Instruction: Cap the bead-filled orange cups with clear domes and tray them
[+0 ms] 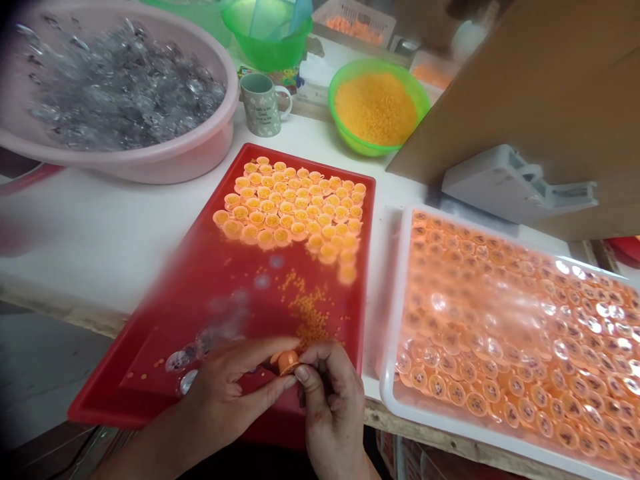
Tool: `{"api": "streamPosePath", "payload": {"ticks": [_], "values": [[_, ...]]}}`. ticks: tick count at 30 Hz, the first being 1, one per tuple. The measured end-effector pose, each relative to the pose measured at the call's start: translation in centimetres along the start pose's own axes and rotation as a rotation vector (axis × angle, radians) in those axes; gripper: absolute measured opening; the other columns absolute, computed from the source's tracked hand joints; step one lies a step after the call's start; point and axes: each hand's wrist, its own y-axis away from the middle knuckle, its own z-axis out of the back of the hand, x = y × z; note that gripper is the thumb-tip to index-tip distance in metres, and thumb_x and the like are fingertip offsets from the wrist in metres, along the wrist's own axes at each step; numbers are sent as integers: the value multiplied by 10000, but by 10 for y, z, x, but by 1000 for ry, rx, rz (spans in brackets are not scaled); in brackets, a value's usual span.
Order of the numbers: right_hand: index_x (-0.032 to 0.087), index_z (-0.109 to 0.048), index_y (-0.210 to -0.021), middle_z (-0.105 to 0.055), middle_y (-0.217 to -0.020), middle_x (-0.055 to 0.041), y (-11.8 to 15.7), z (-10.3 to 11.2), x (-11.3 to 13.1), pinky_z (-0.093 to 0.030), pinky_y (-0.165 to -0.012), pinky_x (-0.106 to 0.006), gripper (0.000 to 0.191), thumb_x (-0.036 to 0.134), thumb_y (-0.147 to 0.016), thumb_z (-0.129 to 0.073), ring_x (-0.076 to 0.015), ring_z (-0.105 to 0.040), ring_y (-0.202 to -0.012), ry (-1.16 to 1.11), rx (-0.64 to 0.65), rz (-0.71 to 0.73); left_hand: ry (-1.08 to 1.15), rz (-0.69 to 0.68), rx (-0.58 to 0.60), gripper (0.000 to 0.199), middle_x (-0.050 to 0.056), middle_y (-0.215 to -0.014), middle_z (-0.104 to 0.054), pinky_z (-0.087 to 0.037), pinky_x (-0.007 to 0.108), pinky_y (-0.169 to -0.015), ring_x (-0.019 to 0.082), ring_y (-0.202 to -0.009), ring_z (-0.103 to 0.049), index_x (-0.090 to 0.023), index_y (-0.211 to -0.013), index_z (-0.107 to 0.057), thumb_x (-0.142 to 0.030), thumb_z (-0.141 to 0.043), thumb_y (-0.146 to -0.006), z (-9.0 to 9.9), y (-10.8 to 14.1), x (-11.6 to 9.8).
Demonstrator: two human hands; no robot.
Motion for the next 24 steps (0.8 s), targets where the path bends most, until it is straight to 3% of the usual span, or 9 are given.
{"api": "streamPosePath", "payload": {"ticks": [7, 11, 14, 20, 24], "values": [[227, -624, -873, -626, -772, 15, -4, 5, 4, -507, -598, -185, 78, 179, -922, -587, -115, -605, -691, 193, -15, 145, 417, 361, 153, 309, 29, -883, -749, -571, 259, -757, 196, -840, -707, -181, -1041, -717, -241, -735, -738, 1, -12, -6], [221, -625, -858, -602, -704, 35, -7, 7, 7, -478, -508, -166, 65, 196, -916, -608, -88, -557, -562, 105, 5, 78, 533, 388, 210, 273, 30, -954, -757, -555, 287, -849, 198, -922, -694, -192, -1060, -723, -259, -709, -795, 10, -17, -5], [212, -627, -848, -607, -673, 41, -8, 9, 5, -465, -482, -162, 56, 228, -900, -641, -75, -535, -514, 1, 40, -20, 537, 392, 188, 233, 30, -954, -771, -567, 283, -837, 183, -902, -706, -201, -1069, -736, -257, -620, -876, 14, -18, -5], [192, -636, -844, -630, -634, 27, -9, 16, 2, -430, -436, -170, 118, 296, -896, -656, -80, -503, -477, -74, 79, -174, 485, 381, 133, 203, 32, -933, -786, -582, 266, -825, 182, -875, -725, -197, -1007, -772, -219, -651, -845, 13, -18, -10], [189, -640, -821, -627, -643, 20, -11, 16, 6, -463, -469, -189, 114, 276, -894, -652, -102, -551, -515, 64, 92, -69, 522, 425, 87, 206, 28, -871, -790, -606, 293, -788, 193, -818, -740, -194, -990, -772, -247, -655, -829, 4, -18, -9]]}}
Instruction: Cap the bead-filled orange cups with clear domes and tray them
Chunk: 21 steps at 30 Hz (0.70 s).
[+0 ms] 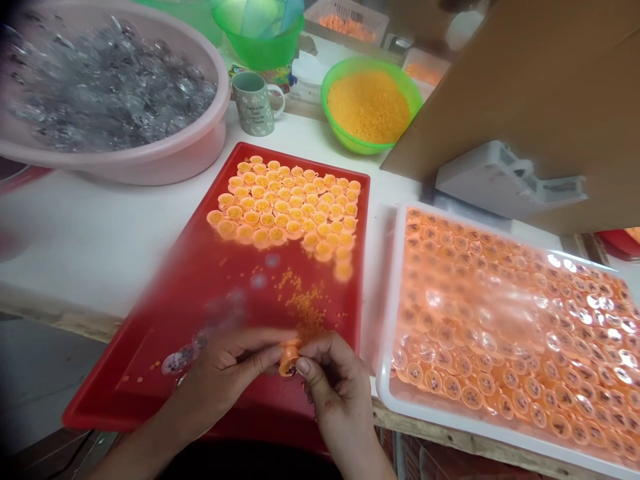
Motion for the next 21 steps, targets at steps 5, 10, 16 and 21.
{"api": "streamPosePath", "payload": {"ticks": [5, 10, 16, 21], "values": [[210, -652, -824, -655, -743, 9, 3, -8, 3, -522, -611, -208, 84, 158, -886, -629, -127, -634, -672, 229, -150, 260, -57, -66, -116, 202, 36, -887, -791, -610, 289, -759, 198, -810, -740, -197, -959, -773, -261, -632, -829, -10, -3, 12], [215, -633, -844, -626, -735, 13, 6, -14, -8, -513, -595, -219, 66, 188, -902, -618, -128, -610, -645, 189, -251, 203, -70, -123, -149, 187, 34, -898, -783, -592, 260, -786, 181, -841, -727, -193, -966, -756, -268, -616, -866, -15, -3, 11], [217, -631, -889, -629, -766, 9, 9, -16, -12, -532, -604, -208, 20, 204, -905, -632, -122, -618, -680, 15, -278, 111, 125, -72, -94, 283, 15, -933, -786, -616, 240, -764, 200, -883, -742, -213, -978, -746, -196, -790, -700, -18, 0, 16], [219, -607, -918, -625, -830, -4, 7, -16, -5, -549, -623, -232, 24, 196, -920, -608, -124, -619, -687, -25, -223, 120, 114, -180, -135, 216, -10, -855, -786, -618, 198, -706, 161, -766, -748, -231, -962, -756, -183, -760, -752, -16, 3, 16]]}}
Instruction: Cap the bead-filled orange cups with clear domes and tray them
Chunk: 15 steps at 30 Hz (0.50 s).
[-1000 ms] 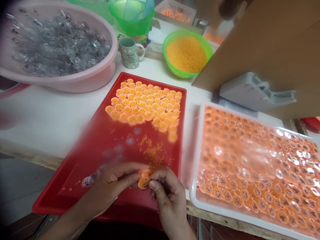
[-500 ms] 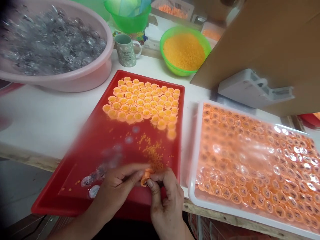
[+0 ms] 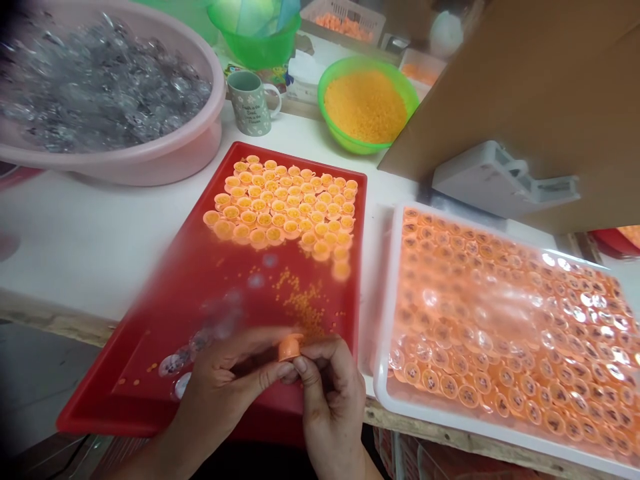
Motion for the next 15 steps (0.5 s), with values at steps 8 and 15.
{"api": "streamPosePath", "payload": {"ticks": [8, 15], "values": [[239, -578, -1107, -606, -1007, -36, -2, 10, 6, -529, -752, -264, 188, 163, -953, -502, -168, -611, -914, 359, 122, 283, -108, -141, 82, 306, -32, -927, -780, -585, 153, -759, 128, -839, -740, -262, -1001, -744, -67, -693, -771, 5, 6, -12], [239, -574, -1064, -589, -947, -26, 5, 2, 5, -508, -685, -255, 194, 123, -936, -487, -157, -590, -827, 339, 18, 333, -289, -296, 23, 251, -16, -817, -736, -557, 170, -718, 124, -762, -709, -206, -890, -725, -20, -636, -747, -2, 6, -8]]}}
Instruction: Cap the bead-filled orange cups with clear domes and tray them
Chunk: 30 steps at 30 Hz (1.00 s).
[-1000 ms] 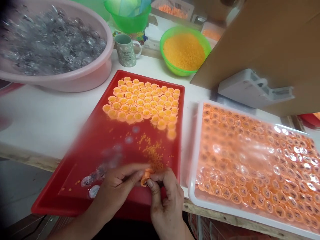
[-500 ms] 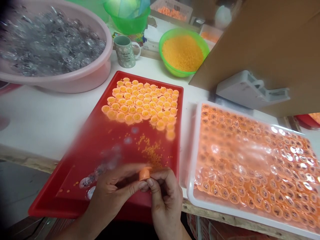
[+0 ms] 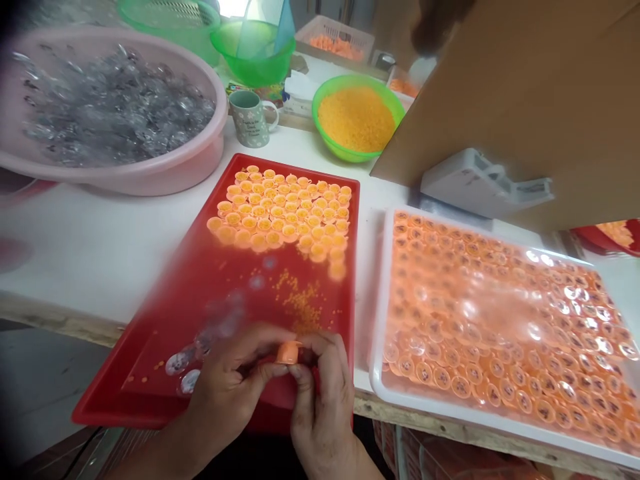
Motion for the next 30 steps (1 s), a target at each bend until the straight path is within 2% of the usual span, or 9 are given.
{"api": "streamPosePath", "payload": {"ticks": [2, 5, 8, 12, 14, 18, 21, 25, 30], "values": [[244, -590, -1043, -586, -906, -16, -2, 0, 0, -500, -653, -246, 156, 156, -938, -516, -149, -579, -782, -89, 1, -60, -11, 29, 42, 217, 0, -822, -734, -558, 196, -722, 139, -764, -705, -191, -882, -725, -43, -635, -753, 0, -3, -2], [229, -616, -991, -599, -829, -5, -7, 2, -4, -488, -610, -229, 71, 259, -936, -582, -133, -571, -715, -308, 47, -284, 40, 131, 80, 238, 21, -932, -751, -561, 228, -799, 168, -875, -708, -202, -997, -729, -120, -660, -784, 2, -8, -3], [199, -634, -922, -617, -768, 1, -12, 4, -10, -468, -518, -206, 170, 364, -894, -658, -104, -544, -600, -565, 99, -527, 197, 321, 74, 251, 37, -1053, -751, -570, 260, -842, 190, -968, -699, -220, -1097, -717, -266, -640, -863, 3, -11, -2], [189, -647, -929, -594, -668, 26, -15, 4, -15, -446, -446, -181, 227, 406, -871, -684, -78, -501, -501, -768, 120, -641, 286, 430, 64, 278, 62, -1022, -758, -600, 285, -731, 184, -786, -711, -190, -1063, -735, -355, -677, -848, 0, -12, 0], [190, -655, -943, -585, -640, 35, -14, 4, -16, -457, -460, -179, 228, 404, -872, -685, -76, -512, -502, -793, 124, -638, 285, 439, 66, 294, 69, -1027, -760, -607, 300, -725, 197, -788, -717, -187, -1056, -737, -374, -690, -834, -2, -10, -2], [186, -651, -921, -608, -683, 26, -13, 5, -13, -463, -466, -186, 255, 417, -833, -714, -83, -537, -525, -792, 89, -593, 211, 436, 46, 333, 55, -1065, -762, -590, 326, -872, 242, -973, -714, -212, -1073, -729, -359, -739, -775, -7, -3, -9], [181, -639, -892, -646, -728, 0, -12, 5, -11, -487, -519, -218, 249, 410, -820, -705, -115, -592, -589, -761, 86, -535, 81, 388, -16, 368, 30, -1087, -760, -566, 316, -937, 246, -1028, -704, -247, -1069, -721, -371, -765, -725, -8, 1, -1], [183, -609, -911, -678, -837, -45, -7, 6, -10, -512, -674, -289, 86, 242, -848, -612, -175, -643, -763, -427, -42, -332, -110, 265, 43, 407, 33, -1141, -738, -581, 304, -912, 269, -1081, -686, -262, -1077, -686, -445, -750, -719, -9, -1, 25], [185, -568, -956, -652, -887, -63, 2, 9, -12, -489, -713, -328, 141, 139, -840, -502, -196, -624, -797, -84, -147, -182, -272, 194, 92, 385, 47, -1045, -754, -601, 315, -863, 274, -992, -718, -255, -1027, -663, -499, -691, -731, -20, -9, 34]]}}
